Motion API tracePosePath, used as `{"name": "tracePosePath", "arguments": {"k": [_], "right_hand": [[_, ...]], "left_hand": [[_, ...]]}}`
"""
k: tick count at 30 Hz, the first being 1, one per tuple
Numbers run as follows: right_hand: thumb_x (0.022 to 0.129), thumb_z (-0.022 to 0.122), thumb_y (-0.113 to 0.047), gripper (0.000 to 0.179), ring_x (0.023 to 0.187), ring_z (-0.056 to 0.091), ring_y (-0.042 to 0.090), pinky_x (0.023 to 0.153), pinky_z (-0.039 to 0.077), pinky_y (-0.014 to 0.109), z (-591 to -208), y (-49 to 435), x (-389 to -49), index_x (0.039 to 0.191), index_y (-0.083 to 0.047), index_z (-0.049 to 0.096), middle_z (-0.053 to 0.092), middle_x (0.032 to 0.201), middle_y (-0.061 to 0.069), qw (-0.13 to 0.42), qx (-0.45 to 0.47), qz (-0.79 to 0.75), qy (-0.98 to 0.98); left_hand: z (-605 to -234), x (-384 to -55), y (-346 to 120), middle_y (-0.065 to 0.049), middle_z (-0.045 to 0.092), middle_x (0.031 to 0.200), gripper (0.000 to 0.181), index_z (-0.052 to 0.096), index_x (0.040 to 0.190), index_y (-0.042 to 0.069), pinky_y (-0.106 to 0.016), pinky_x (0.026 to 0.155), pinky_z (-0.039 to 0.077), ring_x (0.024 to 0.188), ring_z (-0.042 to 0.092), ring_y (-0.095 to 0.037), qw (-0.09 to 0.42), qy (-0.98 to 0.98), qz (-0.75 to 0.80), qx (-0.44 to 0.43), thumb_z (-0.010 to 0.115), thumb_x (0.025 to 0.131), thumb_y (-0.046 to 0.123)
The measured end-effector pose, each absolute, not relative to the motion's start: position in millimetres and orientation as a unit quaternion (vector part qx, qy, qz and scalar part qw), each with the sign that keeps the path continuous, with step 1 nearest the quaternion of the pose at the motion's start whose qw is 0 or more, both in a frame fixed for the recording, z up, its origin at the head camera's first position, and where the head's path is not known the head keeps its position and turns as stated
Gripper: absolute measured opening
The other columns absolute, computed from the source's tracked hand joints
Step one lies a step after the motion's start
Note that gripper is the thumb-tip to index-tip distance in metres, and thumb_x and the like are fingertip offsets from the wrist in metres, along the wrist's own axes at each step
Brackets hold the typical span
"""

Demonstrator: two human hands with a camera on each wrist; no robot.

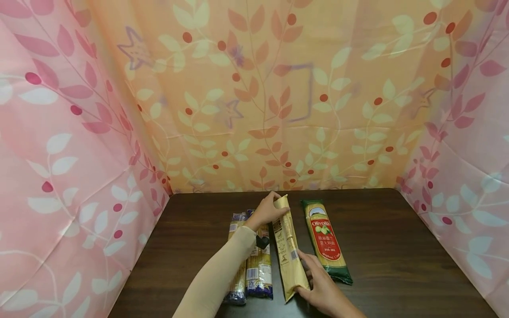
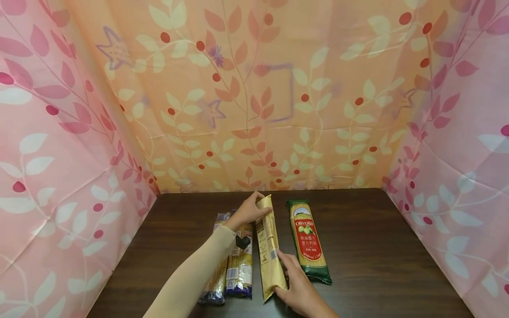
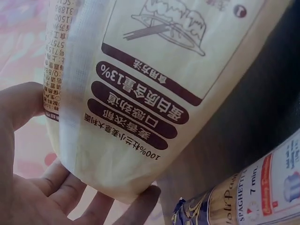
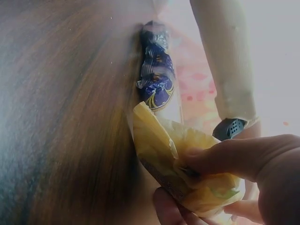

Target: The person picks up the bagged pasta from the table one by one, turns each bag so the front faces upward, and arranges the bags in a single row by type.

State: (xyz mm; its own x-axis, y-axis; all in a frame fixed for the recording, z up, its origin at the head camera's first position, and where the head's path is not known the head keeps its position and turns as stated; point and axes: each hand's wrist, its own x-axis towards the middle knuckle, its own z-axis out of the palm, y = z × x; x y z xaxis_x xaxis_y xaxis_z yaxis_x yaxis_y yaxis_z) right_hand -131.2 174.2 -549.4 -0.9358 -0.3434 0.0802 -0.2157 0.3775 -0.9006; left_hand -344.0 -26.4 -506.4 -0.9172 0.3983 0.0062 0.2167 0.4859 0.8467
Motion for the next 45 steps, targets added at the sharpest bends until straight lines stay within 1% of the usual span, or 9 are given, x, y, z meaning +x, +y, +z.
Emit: {"name": "tracePosePath", "arguments": {"k": [5, 10, 16, 21, 26, 31, 36, 41, 45], "right_hand": [[0.09, 0.086, 0.001, 0.1, 0.107, 0.067, 0.032, 0.071, 0.059, 0.029, -549, 176, -132, 0.17, -0.008, 0.027, 0.036, 0.159, 0.035, 0.088, -0.159, -0.557, 0.81], [0.09, 0.086, 0.0, 0.1, 0.101, 0.07, 0.021, 0.073, 0.06, 0.03, -548, 174, -132, 0.171, -0.014, 0.028, 0.039, 0.16, 0.034, 0.061, -0.161, -0.559, 0.811], [0.09, 0.088, -0.006, 0.102, 0.112, 0.07, 0.026, 0.086, 0.059, 0.03, -550, 174, -132, 0.171, -0.011, 0.027, 0.054, 0.152, 0.03, 0.018, -0.164, -0.566, 0.808], [0.09, 0.088, -0.007, 0.099, 0.111, 0.071, 0.018, 0.089, 0.059, 0.027, -552, 175, -133, 0.169, -0.004, 0.029, 0.065, 0.14, 0.025, -0.016, -0.156, -0.567, 0.809], [0.089, 0.089, -0.01, 0.096, 0.104, 0.07, 0.014, 0.087, 0.059, 0.027, -551, 175, -133, 0.164, 0.007, 0.033, 0.065, 0.138, 0.027, -0.028, -0.139, -0.57, 0.81], [0.091, 0.087, -0.013, 0.087, 0.11, 0.071, 0.026, 0.084, 0.06, 0.027, -550, 176, -134, 0.162, 0.005, 0.039, 0.06, 0.141, 0.029, 0.016, -0.089, -0.598, 0.796], [0.092, 0.085, -0.005, 0.075, 0.125, 0.064, 0.038, 0.089, 0.057, 0.021, -549, 175, -133, 0.157, 0.005, 0.048, 0.056, 0.139, 0.024, -0.002, -0.061, -0.62, 0.782], [0.09, 0.086, -0.003, 0.07, 0.121, 0.062, 0.017, 0.095, 0.053, 0.019, -550, 174, -134, 0.153, 0.001, 0.054, 0.058, 0.136, 0.016, -0.028, -0.062, -0.616, 0.785], [0.094, 0.083, -0.006, 0.071, 0.123, 0.059, 0.002, 0.096, 0.053, 0.022, -554, 179, -135, 0.155, -0.004, 0.048, 0.056, 0.148, 0.025, -0.008, -0.097, -0.623, 0.776]], "left_hand": [[-508, -342, -29, -0.012, 0.063, 0.125, 0.045, 0.055, 0.136, 0.015, -0.043, 0.072, 0.057, 0.083, 0.064, -0.022, 0.097, 0.842, 0.504, 0.167, 0.076, 0.103, 0.037], [-512, -344, -36, -0.014, 0.059, 0.141, 0.046, 0.055, 0.138, 0.017, -0.05, 0.076, 0.056, 0.087, 0.063, -0.025, 0.095, 0.824, 0.536, 0.156, 0.076, 0.103, 0.038], [-513, -347, -39, -0.016, 0.058, 0.141, 0.046, 0.056, 0.139, 0.014, -0.059, 0.085, 0.059, 0.095, 0.065, -0.026, 0.086, 0.807, 0.564, 0.151, 0.075, 0.103, 0.036], [-514, -350, -42, -0.015, 0.056, 0.144, 0.045, 0.056, 0.139, 0.012, -0.049, 0.081, 0.057, 0.098, 0.062, -0.025, 0.073, 0.805, 0.571, 0.143, 0.074, 0.104, 0.033], [-515, -351, -45, -0.015, 0.058, 0.145, 0.048, 0.056, 0.143, 0.012, -0.046, 0.085, 0.057, 0.11, 0.063, -0.029, 0.079, 0.797, 0.585, 0.128, 0.074, 0.104, 0.033], [-516, -353, -47, -0.016, 0.055, 0.152, 0.056, 0.054, 0.153, 0.011, -0.051, 0.094, 0.057, 0.121, 0.062, -0.033, 0.082, 0.791, 0.591, 0.137, 0.073, 0.104, 0.032], [-515, -358, -49, -0.019, 0.059, 0.144, 0.056, 0.054, 0.156, 0.009, -0.055, 0.096, 0.057, 0.109, 0.066, -0.03, 0.091, 0.775, 0.61, 0.138, 0.07, 0.106, 0.027], [-514, -359, -50, -0.018, 0.06, 0.141, 0.054, 0.054, 0.155, 0.01, -0.06, 0.098, 0.055, 0.103, 0.066, -0.026, 0.097, 0.764, 0.623, 0.138, 0.069, 0.106, 0.027], [-511, -357, -50, -0.018, 0.059, 0.138, 0.05, 0.055, 0.153, 0.01, -0.063, 0.099, 0.053, 0.102, 0.064, -0.025, 0.1, 0.752, 0.636, 0.142, 0.068, 0.107, 0.025]]}}
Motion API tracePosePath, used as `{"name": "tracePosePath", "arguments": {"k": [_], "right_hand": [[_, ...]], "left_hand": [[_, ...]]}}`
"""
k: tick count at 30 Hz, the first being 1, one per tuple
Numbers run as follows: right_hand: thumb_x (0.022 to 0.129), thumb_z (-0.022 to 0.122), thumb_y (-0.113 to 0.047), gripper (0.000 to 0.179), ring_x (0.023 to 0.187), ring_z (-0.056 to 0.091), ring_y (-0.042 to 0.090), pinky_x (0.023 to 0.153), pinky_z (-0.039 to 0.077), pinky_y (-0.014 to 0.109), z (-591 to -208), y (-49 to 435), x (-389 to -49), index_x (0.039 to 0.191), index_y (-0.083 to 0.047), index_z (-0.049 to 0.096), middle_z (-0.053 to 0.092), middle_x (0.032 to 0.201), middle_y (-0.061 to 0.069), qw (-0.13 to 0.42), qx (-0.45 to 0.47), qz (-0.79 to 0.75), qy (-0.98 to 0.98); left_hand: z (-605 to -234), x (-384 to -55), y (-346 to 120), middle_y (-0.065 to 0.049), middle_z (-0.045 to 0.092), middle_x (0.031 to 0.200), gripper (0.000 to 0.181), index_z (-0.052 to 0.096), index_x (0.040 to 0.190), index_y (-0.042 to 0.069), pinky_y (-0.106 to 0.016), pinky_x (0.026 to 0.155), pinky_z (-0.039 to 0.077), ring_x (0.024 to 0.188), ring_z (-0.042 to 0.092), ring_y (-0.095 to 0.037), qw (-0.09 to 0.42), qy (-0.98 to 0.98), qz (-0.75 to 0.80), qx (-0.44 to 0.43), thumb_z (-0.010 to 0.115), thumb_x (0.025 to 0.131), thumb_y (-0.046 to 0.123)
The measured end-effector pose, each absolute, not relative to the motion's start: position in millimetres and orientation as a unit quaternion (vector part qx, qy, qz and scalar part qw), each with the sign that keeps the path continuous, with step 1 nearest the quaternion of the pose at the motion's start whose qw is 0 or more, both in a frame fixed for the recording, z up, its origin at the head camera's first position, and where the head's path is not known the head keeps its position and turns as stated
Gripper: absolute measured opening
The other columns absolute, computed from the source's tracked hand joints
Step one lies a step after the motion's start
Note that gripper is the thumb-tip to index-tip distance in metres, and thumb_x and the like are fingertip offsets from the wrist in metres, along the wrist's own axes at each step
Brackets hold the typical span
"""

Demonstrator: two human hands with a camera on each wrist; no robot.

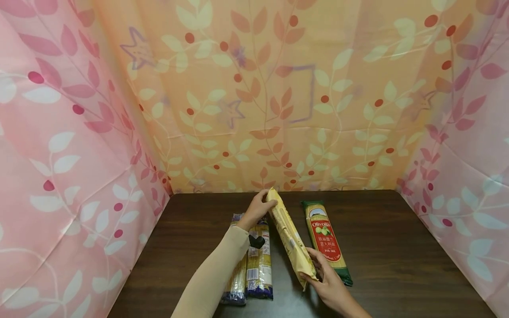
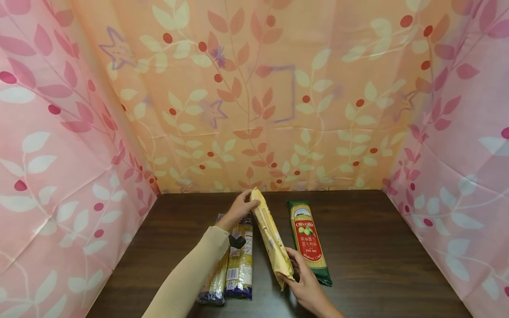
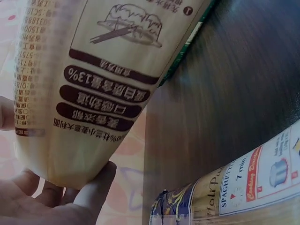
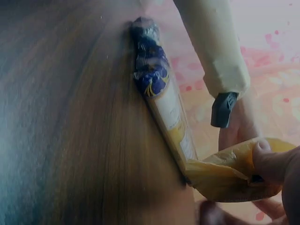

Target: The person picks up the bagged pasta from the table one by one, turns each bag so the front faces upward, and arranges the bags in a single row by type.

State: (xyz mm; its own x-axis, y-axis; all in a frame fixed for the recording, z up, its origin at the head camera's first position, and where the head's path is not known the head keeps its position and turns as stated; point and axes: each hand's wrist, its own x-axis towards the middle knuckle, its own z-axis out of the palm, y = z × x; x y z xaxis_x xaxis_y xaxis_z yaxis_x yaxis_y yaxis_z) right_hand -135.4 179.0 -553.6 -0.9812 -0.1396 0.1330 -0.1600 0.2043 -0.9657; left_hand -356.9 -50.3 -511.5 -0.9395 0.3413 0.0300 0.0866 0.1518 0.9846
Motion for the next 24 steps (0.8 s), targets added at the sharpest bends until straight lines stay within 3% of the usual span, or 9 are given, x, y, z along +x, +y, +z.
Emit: {"name": "tracePosePath", "arguments": {"k": [2, 5, 7, 9, 11, 14, 17, 21, 24], "right_hand": [[0.097, 0.08, -0.007, 0.072, 0.126, 0.06, 0.007, 0.095, 0.055, 0.024, -555, 182, -136, 0.158, -0.005, 0.041, 0.054, 0.149, 0.032, -0.013, 0.122, 0.63, -0.767], [0.102, 0.074, -0.007, 0.073, 0.132, 0.061, 0.034, 0.09, 0.058, 0.031, -556, 186, -138, 0.16, -0.005, 0.031, 0.047, 0.151, 0.042, -0.04, 0.161, 0.641, -0.749], [0.102, 0.074, -0.007, 0.073, 0.134, 0.056, 0.051, 0.09, 0.059, 0.034, -556, 186, -138, 0.16, -0.006, 0.029, 0.044, 0.152, 0.044, -0.043, 0.17, 0.646, -0.743], [0.101, 0.076, -0.006, 0.074, 0.137, 0.05, 0.057, 0.09, 0.059, 0.035, -555, 185, -138, 0.159, -0.007, 0.029, 0.04, 0.154, 0.042, -0.039, 0.169, 0.652, -0.738], [0.099, 0.079, -0.005, 0.079, 0.136, 0.055, 0.049, 0.089, 0.059, 0.034, -555, 182, -136, 0.159, -0.009, 0.029, 0.043, 0.151, 0.039, -0.031, 0.154, 0.659, -0.736], [0.095, 0.081, -0.002, 0.089, 0.127, 0.065, 0.025, 0.09, 0.059, 0.03, -556, 179, -134, 0.165, -0.008, 0.026, 0.048, 0.145, 0.032, -0.009, 0.145, 0.659, -0.738], [0.093, 0.083, 0.0, 0.094, 0.123, 0.062, 0.005, 0.096, 0.054, 0.022, -557, 176, -133, 0.168, -0.008, 0.029, 0.047, 0.147, 0.027, 0.018, 0.148, 0.656, -0.74], [0.092, 0.085, -0.001, 0.09, 0.128, 0.053, 0.001, 0.104, 0.044, 0.013, -557, 175, -134, 0.167, -0.008, 0.037, 0.045, 0.144, 0.021, 0.049, 0.171, 0.636, -0.751], [0.092, 0.081, 0.006, 0.088, 0.126, 0.05, 0.004, 0.102, 0.043, 0.013, -558, 179, -134, 0.167, -0.003, 0.036, 0.044, 0.137, 0.022, 0.068, 0.21, 0.616, -0.756]], "left_hand": [[-510, -356, -50, -0.018, 0.06, 0.135, 0.048, 0.055, 0.152, 0.009, -0.062, 0.098, 0.054, 0.1, 0.063, -0.024, 0.103, 0.749, 0.639, 0.144, 0.067, 0.108, 0.024], [-509, -355, -49, -0.016, 0.06, 0.13, 0.046, 0.055, 0.15, 0.009, -0.055, 0.095, 0.055, 0.097, 0.063, -0.023, 0.107, 0.74, 0.648, 0.145, 0.067, 0.109, 0.024], [-509, -356, -48, -0.016, 0.061, 0.128, 0.044, 0.055, 0.148, 0.007, -0.05, 0.092, 0.056, 0.097, 0.063, -0.022, 0.11, 0.735, 0.654, 0.145, 0.066, 0.109, 0.025], [-509, -356, -47, -0.016, 0.061, 0.128, 0.044, 0.054, 0.147, 0.007, -0.047, 0.091, 0.056, 0.097, 0.063, -0.022, 0.112, 0.731, 0.658, 0.145, 0.066, 0.109, 0.026], [-510, -356, -45, -0.017, 0.061, 0.131, 0.047, 0.053, 0.149, 0.006, -0.048, 0.092, 0.056, 0.098, 0.064, -0.023, 0.11, 0.733, 0.655, 0.147, 0.066, 0.11, 0.028], [-510, -354, -42, -0.018, 0.057, 0.144, 0.053, 0.051, 0.155, 0.009, -0.053, 0.096, 0.055, 0.105, 0.065, -0.029, 0.11, 0.738, 0.648, 0.152, 0.066, 0.11, 0.031], [-509, -352, -40, -0.015, 0.047, 0.16, 0.058, 0.048, 0.161, 0.015, -0.057, 0.104, 0.052, 0.121, 0.063, -0.033, 0.108, 0.745, 0.64, 0.155, 0.066, 0.11, 0.034], [-510, -351, -41, -0.014, 0.043, 0.165, 0.063, 0.045, 0.164, 0.019, -0.06, 0.109, 0.048, 0.13, 0.058, -0.036, 0.107, 0.751, 0.634, 0.151, 0.068, 0.108, 0.039], [-511, -353, -42, -0.018, 0.046, 0.159, 0.062, 0.047, 0.163, 0.02, -0.062, 0.108, 0.049, 0.124, 0.062, -0.036, 0.115, 0.748, 0.638, 0.144, 0.067, 0.108, 0.042]]}}
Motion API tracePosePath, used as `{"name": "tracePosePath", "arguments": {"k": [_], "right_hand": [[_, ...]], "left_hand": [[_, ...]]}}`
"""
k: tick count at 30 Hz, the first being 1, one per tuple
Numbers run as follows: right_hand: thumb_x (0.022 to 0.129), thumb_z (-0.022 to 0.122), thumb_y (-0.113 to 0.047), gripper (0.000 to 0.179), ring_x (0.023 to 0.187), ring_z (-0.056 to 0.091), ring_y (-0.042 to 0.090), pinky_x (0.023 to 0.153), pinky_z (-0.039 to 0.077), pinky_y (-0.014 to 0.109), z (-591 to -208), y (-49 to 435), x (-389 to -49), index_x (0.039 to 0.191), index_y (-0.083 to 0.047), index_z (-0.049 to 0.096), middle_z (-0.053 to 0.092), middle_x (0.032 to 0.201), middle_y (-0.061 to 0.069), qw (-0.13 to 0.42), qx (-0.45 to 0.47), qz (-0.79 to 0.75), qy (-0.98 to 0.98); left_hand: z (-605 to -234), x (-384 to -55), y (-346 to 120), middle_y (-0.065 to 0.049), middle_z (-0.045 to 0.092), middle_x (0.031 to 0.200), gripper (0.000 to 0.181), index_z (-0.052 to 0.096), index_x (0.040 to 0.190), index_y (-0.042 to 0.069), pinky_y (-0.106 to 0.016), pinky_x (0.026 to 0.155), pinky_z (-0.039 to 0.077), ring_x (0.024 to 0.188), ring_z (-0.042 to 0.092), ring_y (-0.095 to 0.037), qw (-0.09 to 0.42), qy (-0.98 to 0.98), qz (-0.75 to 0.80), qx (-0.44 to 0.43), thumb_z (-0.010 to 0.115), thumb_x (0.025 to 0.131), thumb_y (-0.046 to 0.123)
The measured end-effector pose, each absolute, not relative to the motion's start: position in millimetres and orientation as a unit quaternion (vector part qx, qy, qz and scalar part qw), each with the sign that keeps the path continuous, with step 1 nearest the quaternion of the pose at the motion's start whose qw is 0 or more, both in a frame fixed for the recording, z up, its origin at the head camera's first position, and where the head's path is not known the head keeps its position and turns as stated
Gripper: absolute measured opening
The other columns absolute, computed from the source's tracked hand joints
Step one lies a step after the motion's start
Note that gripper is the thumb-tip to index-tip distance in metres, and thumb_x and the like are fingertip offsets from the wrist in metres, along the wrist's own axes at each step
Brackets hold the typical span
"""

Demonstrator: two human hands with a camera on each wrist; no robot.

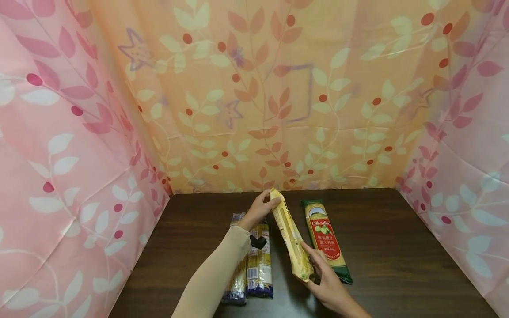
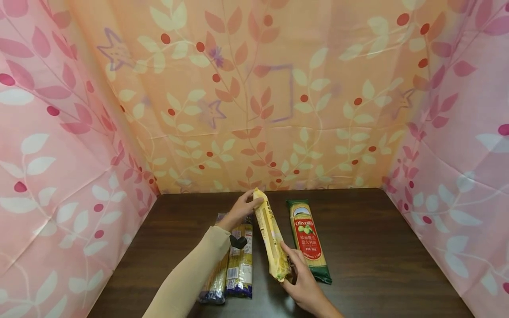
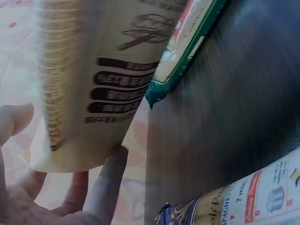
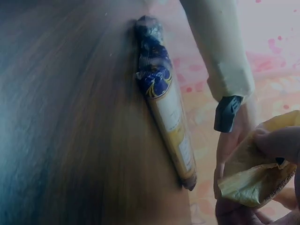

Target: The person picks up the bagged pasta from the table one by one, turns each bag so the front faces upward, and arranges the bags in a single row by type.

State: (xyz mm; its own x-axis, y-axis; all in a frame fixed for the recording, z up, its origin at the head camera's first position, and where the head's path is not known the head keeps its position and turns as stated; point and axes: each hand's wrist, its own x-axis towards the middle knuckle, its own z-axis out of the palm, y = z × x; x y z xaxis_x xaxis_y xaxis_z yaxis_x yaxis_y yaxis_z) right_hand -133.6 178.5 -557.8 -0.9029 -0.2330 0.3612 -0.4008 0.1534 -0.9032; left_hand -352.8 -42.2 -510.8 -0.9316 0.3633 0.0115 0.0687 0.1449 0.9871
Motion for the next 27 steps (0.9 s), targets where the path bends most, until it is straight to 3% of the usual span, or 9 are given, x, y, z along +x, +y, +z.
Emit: {"name": "tracePosePath", "arguments": {"k": [6, 10, 14, 18, 20, 22, 25, 27], "right_hand": [[0.078, 0.07, 0.028, 0.097, 0.116, 0.047, 0.003, 0.076, 0.05, 0.021, -561, 183, -133, 0.165, 0.003, 0.037, 0.047, 0.136, 0.019, 0.12, 0.258, 0.55, -0.785], [0.072, 0.069, 0.031, 0.102, 0.108, 0.046, 0.005, 0.063, 0.046, 0.026, -561, 184, -133, 0.164, -0.001, 0.041, 0.05, 0.137, 0.015, 0.14, 0.243, 0.507, -0.815], [0.072, 0.074, 0.029, 0.105, 0.113, 0.049, 0.003, 0.073, 0.048, 0.023, -558, 183, -132, 0.165, -0.006, 0.042, 0.051, 0.139, 0.011, 0.14, 0.228, 0.48, -0.836], [0.073, 0.077, 0.028, 0.106, 0.113, 0.051, 0.007, 0.078, 0.049, 0.022, -554, 182, -130, 0.166, -0.006, 0.04, 0.049, 0.142, 0.014, 0.118, 0.215, 0.489, -0.837], [0.074, 0.078, 0.025, 0.106, 0.119, 0.055, 0.015, 0.081, 0.052, 0.023, -552, 182, -131, 0.167, -0.005, 0.038, 0.048, 0.147, 0.02, 0.091, 0.202, 0.506, -0.834], [0.078, 0.08, 0.021, 0.106, 0.132, 0.057, 0.032, 0.089, 0.055, 0.026, -549, 183, -132, 0.169, -0.005, 0.032, 0.042, 0.158, 0.028, 0.051, 0.187, 0.529, -0.826], [0.082, 0.08, 0.015, 0.111, 0.15, 0.037, 0.052, 0.108, 0.051, 0.039, -544, 187, -135, 0.172, -0.006, 0.02, 0.024, 0.171, 0.032, -0.02, 0.159, 0.563, -0.811], [0.084, 0.079, 0.013, 0.113, 0.154, 0.026, 0.056, 0.116, 0.042, 0.048, -542, 191, -137, 0.173, -0.006, 0.012, 0.013, 0.174, 0.033, -0.059, 0.15, 0.576, -0.801]], "left_hand": [[-510, -354, -42, -0.02, 0.051, 0.152, 0.06, 0.052, 0.159, 0.018, -0.062, 0.103, 0.054, 0.109, 0.069, -0.029, 0.118, 0.751, 0.637, 0.129, 0.068, 0.107, 0.045], [-509, -352, -41, -0.015, 0.063, 0.127, 0.054, 0.063, 0.144, 0.015, -0.061, 0.096, 0.056, 0.093, 0.064, -0.021, 0.1, 0.761, 0.63, 0.116, 0.07, 0.104, 0.05], [-506, -347, -39, -0.011, 0.063, 0.116, 0.049, 0.064, 0.13, 0.012, -0.062, 0.09, 0.051, 0.085, 0.057, -0.022, 0.087, 0.768, 0.627, 0.095, 0.075, 0.101, 0.05], [-504, -345, -37, -0.013, 0.063, 0.131, 0.052, 0.063, 0.137, 0.009, -0.058, 0.092, 0.054, 0.093, 0.063, -0.023, 0.082, 0.773, 0.623, 0.088, 0.077, 0.101, 0.045], [-504, -344, -36, -0.016, 0.063, 0.138, 0.055, 0.062, 0.143, 0.009, -0.057, 0.094, 0.056, 0.1, 0.066, -0.026, 0.082, 0.777, 0.617, 0.088, 0.077, 0.102, 0.043], [-504, -344, -35, -0.019, 0.062, 0.142, 0.059, 0.059, 0.15, 0.011, -0.055, 0.094, 0.058, 0.106, 0.069, -0.032, 0.085, 0.778, 0.617, 0.089, 0.077, 0.102, 0.04], [-505, -343, -35, -0.02, 0.06, 0.148, 0.06, 0.057, 0.153, 0.014, -0.052, 0.094, 0.059, 0.116, 0.069, -0.035, 0.09, 0.78, 0.614, 0.084, 0.077, 0.102, 0.038], [-507, -343, -35, -0.02, 0.06, 0.148, 0.059, 0.056, 0.154, 0.014, -0.05, 0.092, 0.06, 0.115, 0.07, -0.036, 0.096, 0.775, 0.62, 0.08, 0.077, 0.103, 0.036]]}}
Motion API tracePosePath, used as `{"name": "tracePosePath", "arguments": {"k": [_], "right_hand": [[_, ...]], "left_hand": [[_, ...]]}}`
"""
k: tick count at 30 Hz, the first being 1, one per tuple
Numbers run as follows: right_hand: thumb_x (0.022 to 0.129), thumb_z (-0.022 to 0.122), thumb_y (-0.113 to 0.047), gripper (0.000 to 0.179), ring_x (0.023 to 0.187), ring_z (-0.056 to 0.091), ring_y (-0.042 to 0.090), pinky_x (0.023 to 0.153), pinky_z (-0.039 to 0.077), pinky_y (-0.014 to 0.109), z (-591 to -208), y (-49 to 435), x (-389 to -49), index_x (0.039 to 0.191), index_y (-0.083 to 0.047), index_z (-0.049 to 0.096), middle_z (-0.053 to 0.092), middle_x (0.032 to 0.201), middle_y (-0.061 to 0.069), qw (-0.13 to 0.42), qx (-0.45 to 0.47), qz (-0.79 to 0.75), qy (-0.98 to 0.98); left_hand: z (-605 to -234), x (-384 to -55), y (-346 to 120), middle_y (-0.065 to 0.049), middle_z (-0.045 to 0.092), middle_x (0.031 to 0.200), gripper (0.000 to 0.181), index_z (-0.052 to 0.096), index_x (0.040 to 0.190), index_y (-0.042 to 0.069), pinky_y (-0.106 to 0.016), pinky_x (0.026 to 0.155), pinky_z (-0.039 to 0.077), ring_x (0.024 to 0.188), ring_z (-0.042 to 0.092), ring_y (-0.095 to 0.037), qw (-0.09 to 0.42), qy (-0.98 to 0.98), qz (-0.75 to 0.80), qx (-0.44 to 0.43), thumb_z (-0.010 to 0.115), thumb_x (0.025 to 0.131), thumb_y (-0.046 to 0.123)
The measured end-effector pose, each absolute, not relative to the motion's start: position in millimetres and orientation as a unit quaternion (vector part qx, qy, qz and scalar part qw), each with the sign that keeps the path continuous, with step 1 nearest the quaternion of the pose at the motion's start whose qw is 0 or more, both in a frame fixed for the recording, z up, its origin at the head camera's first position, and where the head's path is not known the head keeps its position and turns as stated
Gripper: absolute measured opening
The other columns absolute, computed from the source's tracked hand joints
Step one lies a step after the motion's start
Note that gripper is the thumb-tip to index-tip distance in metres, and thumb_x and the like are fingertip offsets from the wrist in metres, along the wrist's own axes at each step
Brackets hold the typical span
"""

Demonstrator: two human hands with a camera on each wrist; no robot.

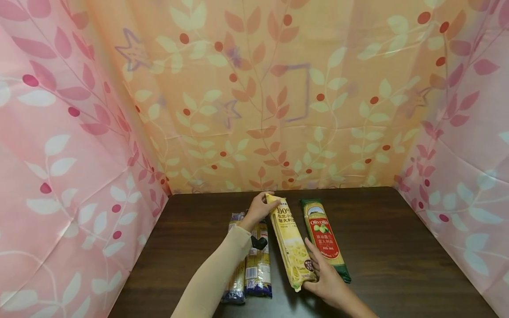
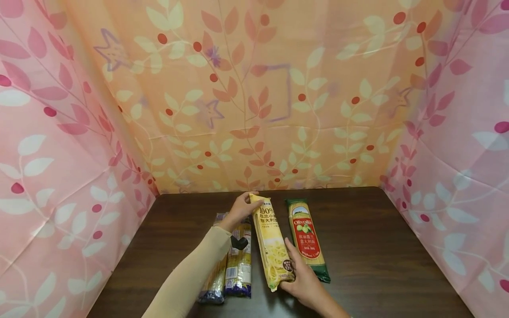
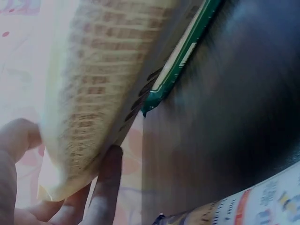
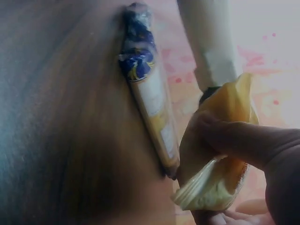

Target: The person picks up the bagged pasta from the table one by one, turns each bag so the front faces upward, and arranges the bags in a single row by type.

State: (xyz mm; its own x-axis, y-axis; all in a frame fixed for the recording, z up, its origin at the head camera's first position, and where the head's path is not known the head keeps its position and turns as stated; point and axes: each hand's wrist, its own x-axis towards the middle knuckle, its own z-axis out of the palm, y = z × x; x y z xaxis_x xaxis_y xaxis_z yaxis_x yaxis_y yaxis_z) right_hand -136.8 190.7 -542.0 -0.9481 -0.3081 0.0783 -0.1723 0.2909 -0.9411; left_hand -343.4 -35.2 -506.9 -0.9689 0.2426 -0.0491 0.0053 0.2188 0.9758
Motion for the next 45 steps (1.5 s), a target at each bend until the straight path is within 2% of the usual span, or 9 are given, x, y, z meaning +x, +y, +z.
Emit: {"name": "tracePosePath", "arguments": {"k": [3, 9, 15, 18, 22, 26, 29, 36, 45], "right_hand": [[0.087, 0.08, 0.008, 0.114, 0.153, 0.022, 0.061, 0.117, 0.04, 0.048, -540, 197, -139, 0.173, -0.004, 0.006, 0.009, 0.172, 0.038, 0.086, -0.156, -0.579, 0.795], [0.09, 0.083, 0.0, 0.111, 0.149, 0.028, 0.064, 0.107, 0.05, 0.032, -541, 202, -142, 0.171, 0.001, 0.007, 0.009, 0.169, 0.043, 0.092, -0.194, -0.592, 0.777], [0.09, 0.087, -0.006, 0.108, 0.146, 0.039, 0.058, 0.104, 0.054, 0.039, -541, 199, -143, 0.171, 0.0, 0.017, 0.017, 0.169, 0.039, 0.061, -0.182, -0.554, 0.81], [0.086, 0.091, -0.006, 0.108, 0.147, 0.039, 0.056, 0.106, 0.052, 0.051, -542, 195, -143, 0.17, -0.002, 0.023, 0.026, 0.169, 0.033, 0.039, -0.163, -0.512, 0.842], [0.082, 0.095, -0.011, 0.108, 0.147, 0.038, 0.06, 0.108, 0.045, 0.07, -544, 190, -142, 0.169, -0.003, 0.031, 0.04, 0.165, 0.029, 0.014, -0.144, -0.455, 0.878], [0.079, 0.097, -0.013, 0.107, 0.128, 0.059, 0.045, 0.1, 0.054, 0.053, -547, 187, -144, 0.167, -0.003, 0.036, 0.054, 0.151, 0.026, -0.004, -0.151, -0.43, 0.89], [0.077, 0.098, -0.013, 0.107, 0.12, 0.062, 0.033, 0.094, 0.055, 0.041, -549, 186, -147, 0.165, -0.003, 0.039, 0.059, 0.145, 0.02, -0.011, -0.155, -0.418, 0.895], [0.076, 0.099, -0.013, 0.107, 0.128, 0.06, 0.04, 0.099, 0.054, 0.053, -553, 183, -152, 0.165, -0.001, 0.04, 0.058, 0.146, 0.022, 0.003, -0.139, -0.407, 0.903], [0.074, 0.101, -0.017, 0.106, 0.128, 0.061, 0.039, 0.103, 0.053, 0.058, -556, 179, -157, 0.162, 0.001, 0.044, 0.061, 0.144, 0.021, -0.008, -0.121, -0.393, 0.911]], "left_hand": [[-510, -345, -35, -0.019, 0.065, 0.141, 0.056, 0.056, 0.152, 0.011, -0.05, 0.089, 0.062, 0.104, 0.074, -0.032, 0.105, 0.76, 0.637, 0.076, 0.077, 0.103, 0.031], [-513, -347, -35, -0.012, 0.071, 0.122, 0.048, 0.063, 0.142, 0.01, -0.052, 0.088, 0.06, 0.09, 0.069, -0.019, 0.107, 0.766, 0.628, 0.083, 0.076, 0.103, 0.033], [-515, -349, -36, -0.016, 0.067, 0.131, 0.044, 0.067, 0.141, 0.014, -0.055, 0.092, 0.058, 0.104, 0.07, -0.031, 0.108, 0.767, 0.626, 0.095, 0.077, 0.103, 0.032], [-517, -350, -36, -0.017, 0.061, 0.145, 0.041, 0.07, 0.139, 0.014, -0.058, 0.092, 0.056, 0.112, 0.066, -0.035, 0.096, 0.784, 0.603, 0.107, 0.078, 0.102, 0.03], [-521, -352, -35, -0.018, 0.062, 0.14, 0.038, 0.071, 0.136, 0.013, -0.059, 0.087, 0.054, 0.103, 0.063, -0.037, 0.09, 0.805, 0.576, 0.113, 0.078, 0.102, 0.028], [-527, -356, -34, -0.018, 0.066, 0.123, 0.037, 0.071, 0.136, 0.011, -0.056, 0.082, 0.055, 0.096, 0.063, -0.044, 0.102, 0.805, 0.572, 0.117, 0.078, 0.103, 0.026], [-530, -361, -33, -0.019, 0.066, 0.118, 0.037, 0.07, 0.137, 0.011, -0.054, 0.079, 0.054, 0.094, 0.063, -0.045, 0.113, 0.804, 0.572, 0.118, 0.077, 0.103, 0.024], [-536, -373, -27, -0.014, 0.067, 0.123, 0.038, 0.069, 0.137, 0.012, -0.051, 0.087, 0.058, 0.092, 0.066, -0.023, 0.132, 0.822, 0.542, 0.115, 0.077, 0.103, 0.027], [-542, -385, -17, -0.011, 0.067, 0.127, 0.036, 0.068, 0.137, 0.012, -0.046, 0.086, 0.058, 0.096, 0.066, -0.021, 0.147, 0.84, 0.508, 0.123, 0.075, 0.105, 0.027]]}}
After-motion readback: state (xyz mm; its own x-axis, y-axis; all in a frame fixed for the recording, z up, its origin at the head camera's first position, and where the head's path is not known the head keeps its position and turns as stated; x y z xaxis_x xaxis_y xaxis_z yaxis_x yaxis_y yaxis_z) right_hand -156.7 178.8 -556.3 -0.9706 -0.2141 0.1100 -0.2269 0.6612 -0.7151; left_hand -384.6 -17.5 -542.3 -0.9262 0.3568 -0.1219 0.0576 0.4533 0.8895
